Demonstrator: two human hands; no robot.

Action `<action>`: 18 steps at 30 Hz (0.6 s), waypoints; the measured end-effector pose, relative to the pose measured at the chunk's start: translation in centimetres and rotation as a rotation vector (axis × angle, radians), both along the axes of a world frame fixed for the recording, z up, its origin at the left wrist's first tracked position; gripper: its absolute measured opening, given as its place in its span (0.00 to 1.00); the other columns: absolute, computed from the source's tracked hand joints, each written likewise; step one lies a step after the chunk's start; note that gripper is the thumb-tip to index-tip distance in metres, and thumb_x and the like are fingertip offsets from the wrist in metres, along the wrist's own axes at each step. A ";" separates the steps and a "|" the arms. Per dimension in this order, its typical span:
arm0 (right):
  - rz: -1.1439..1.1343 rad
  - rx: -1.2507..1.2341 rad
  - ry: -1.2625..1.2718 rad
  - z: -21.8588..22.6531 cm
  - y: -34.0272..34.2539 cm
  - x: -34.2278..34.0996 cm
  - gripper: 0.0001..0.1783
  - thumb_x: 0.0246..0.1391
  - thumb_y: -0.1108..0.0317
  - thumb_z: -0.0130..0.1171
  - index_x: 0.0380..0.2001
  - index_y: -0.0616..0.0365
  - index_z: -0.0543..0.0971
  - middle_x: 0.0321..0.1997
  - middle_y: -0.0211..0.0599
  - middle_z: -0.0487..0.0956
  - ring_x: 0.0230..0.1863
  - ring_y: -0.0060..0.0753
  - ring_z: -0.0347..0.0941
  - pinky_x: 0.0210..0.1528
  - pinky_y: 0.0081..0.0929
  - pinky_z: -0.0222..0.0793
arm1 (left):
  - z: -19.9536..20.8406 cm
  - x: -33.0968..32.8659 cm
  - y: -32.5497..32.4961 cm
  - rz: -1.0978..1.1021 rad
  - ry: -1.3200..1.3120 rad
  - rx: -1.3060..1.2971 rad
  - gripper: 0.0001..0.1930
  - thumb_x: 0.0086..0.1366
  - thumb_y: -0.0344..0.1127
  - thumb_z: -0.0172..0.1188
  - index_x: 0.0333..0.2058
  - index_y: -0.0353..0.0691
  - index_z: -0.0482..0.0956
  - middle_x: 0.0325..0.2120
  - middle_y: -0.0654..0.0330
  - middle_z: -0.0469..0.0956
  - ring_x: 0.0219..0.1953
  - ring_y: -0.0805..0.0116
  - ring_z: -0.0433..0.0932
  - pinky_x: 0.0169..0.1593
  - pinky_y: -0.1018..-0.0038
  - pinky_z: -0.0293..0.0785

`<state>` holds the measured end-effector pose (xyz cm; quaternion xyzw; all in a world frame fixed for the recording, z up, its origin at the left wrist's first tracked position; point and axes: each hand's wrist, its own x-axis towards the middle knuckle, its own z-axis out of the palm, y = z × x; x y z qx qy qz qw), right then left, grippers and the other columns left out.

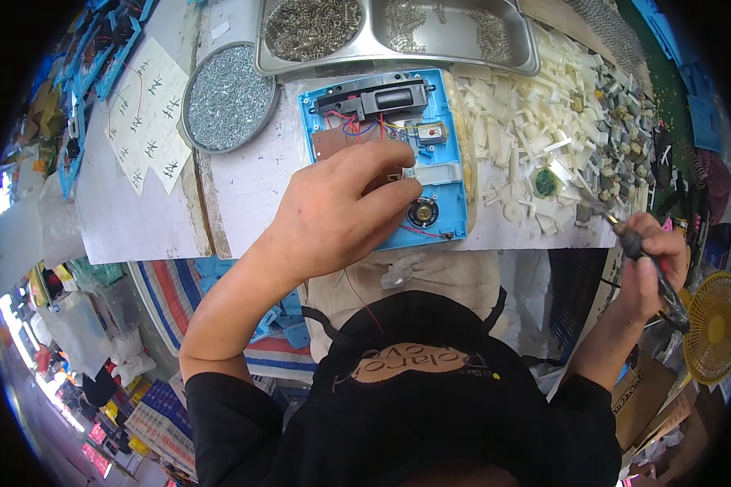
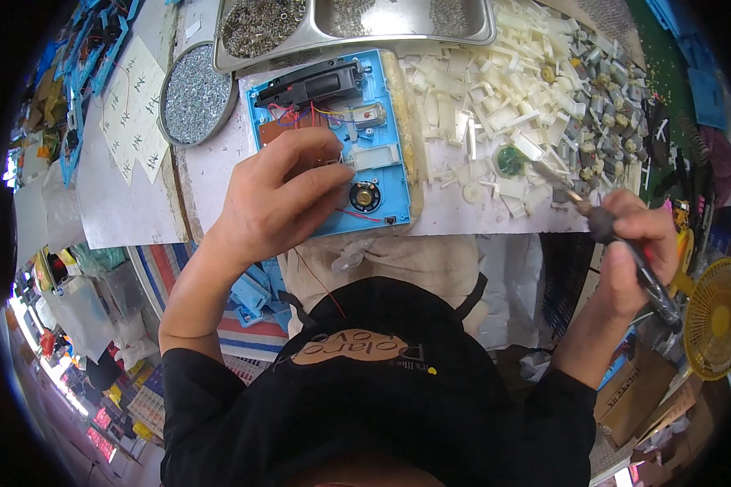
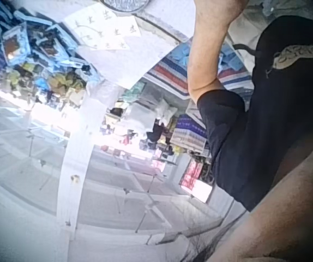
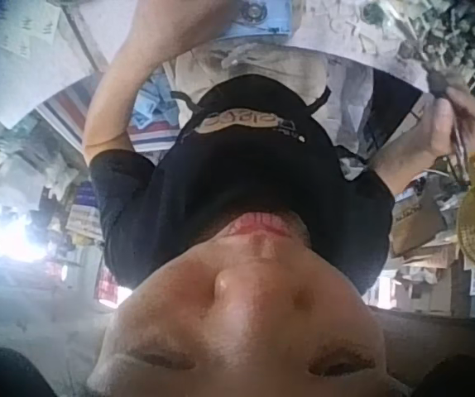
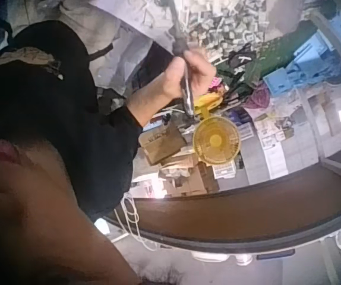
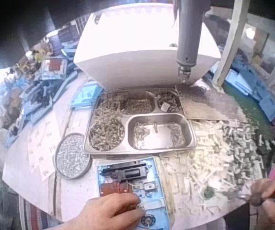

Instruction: The worker assembles an electronic device housing by installing internal components and securing the case with screws and soldering wires.

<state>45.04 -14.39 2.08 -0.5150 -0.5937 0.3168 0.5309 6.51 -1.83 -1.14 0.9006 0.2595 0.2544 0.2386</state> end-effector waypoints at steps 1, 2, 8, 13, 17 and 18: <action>-0.038 0.015 0.013 -0.4 -1.0 1.6 0.13 0.54 0.64 0.62 0.38 0.59 0.73 0.31 0.38 0.71 0.35 0.33 0.64 0.48 0.41 0.63 | 0.1 -0.2 -0.1 -0.006 0.046 0.011 0.20 0.47 0.24 0.72 0.41 0.41 0.82 0.43 0.55 0.77 0.39 0.58 0.83 0.38 0.67 0.80; -0.127 0.050 0.077 -0.3 -1.9 2.8 0.13 0.55 0.65 0.61 0.38 0.60 0.73 0.32 0.38 0.71 0.36 0.35 0.66 0.50 0.42 0.64 | 0.3 0.0 0.2 -0.034 0.084 0.027 0.19 0.47 0.24 0.72 0.41 0.41 0.82 0.43 0.54 0.77 0.38 0.57 0.82 0.38 0.66 0.80; -0.724 0.254 0.221 3.5 -4.6 13.6 0.07 0.62 0.75 0.58 0.42 0.66 0.78 0.39 0.36 0.79 0.37 0.25 0.78 0.44 0.23 0.77 | -0.7 0.2 -0.1 -0.013 0.093 0.102 0.15 0.49 0.26 0.70 0.38 0.40 0.81 0.42 0.52 0.78 0.36 0.55 0.80 0.36 0.64 0.77; -1.047 0.302 0.026 4.7 -3.0 19.4 0.03 0.59 0.74 0.61 0.35 0.60 0.81 0.34 0.28 0.78 0.31 0.18 0.72 0.36 0.16 0.70 | 0.4 1.9 0.3 -0.033 0.118 0.054 0.14 0.50 0.21 0.68 0.37 0.37 0.80 0.42 0.50 0.76 0.35 0.55 0.81 0.38 0.65 0.79; -0.945 0.077 -0.058 1.6 0.6 20.4 0.05 0.59 0.68 0.64 0.33 0.58 0.83 0.29 0.23 0.76 0.28 0.15 0.67 0.31 0.15 0.60 | 0.3 1.1 0.3 -0.047 0.141 0.068 0.15 0.50 0.24 0.69 0.38 0.39 0.80 0.44 0.51 0.77 0.37 0.54 0.81 0.38 0.64 0.78; -0.970 0.019 -0.187 2.3 1.5 20.3 0.06 0.60 0.67 0.64 0.34 0.57 0.83 0.28 0.23 0.75 0.27 0.14 0.66 0.31 0.15 0.60 | -0.1 0.9 0.6 -0.045 0.135 0.073 0.16 0.50 0.25 0.69 0.39 0.39 0.79 0.44 0.51 0.77 0.37 0.54 0.81 0.38 0.63 0.78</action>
